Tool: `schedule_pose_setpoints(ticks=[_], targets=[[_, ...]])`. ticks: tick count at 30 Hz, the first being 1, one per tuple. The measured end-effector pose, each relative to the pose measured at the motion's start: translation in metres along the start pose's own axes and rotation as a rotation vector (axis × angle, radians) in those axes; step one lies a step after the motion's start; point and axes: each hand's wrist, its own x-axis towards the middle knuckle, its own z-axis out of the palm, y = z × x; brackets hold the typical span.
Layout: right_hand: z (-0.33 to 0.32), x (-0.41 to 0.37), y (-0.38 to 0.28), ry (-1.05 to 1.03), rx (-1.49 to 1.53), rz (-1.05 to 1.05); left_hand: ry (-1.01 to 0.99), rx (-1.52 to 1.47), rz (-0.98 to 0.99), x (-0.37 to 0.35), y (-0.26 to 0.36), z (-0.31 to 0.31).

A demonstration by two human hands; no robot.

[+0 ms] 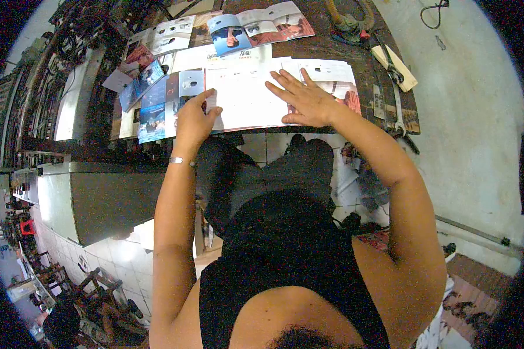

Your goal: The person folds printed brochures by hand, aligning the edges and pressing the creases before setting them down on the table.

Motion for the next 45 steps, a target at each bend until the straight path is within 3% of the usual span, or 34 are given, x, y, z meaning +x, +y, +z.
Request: schedule_pose_setpoints(ticks=[7, 10, 17, 45], targets=[[0.001, 0.001, -0.001, 0.015, 0.002, -0.005, 0.007, -0.006, -0.002, 0.0, 0.001, -0.001], [-0.014, 0.001, -0.008, -0.1, 0.016, 0.048, 0.003, -0.012, -0.01, -0.001, 0.001, -0.001], [-0.005, 0.0, -0.004, -0.037, 0.017, 0.026, -0.046, -0.099, -0.11, -0.003, 0.009, -0.01], [0.001, 0.0, 0.0, 0.011, 0.047, -0.012, -0.046, 0.005, -0.094, 0.0, 0.005, -0.003]])
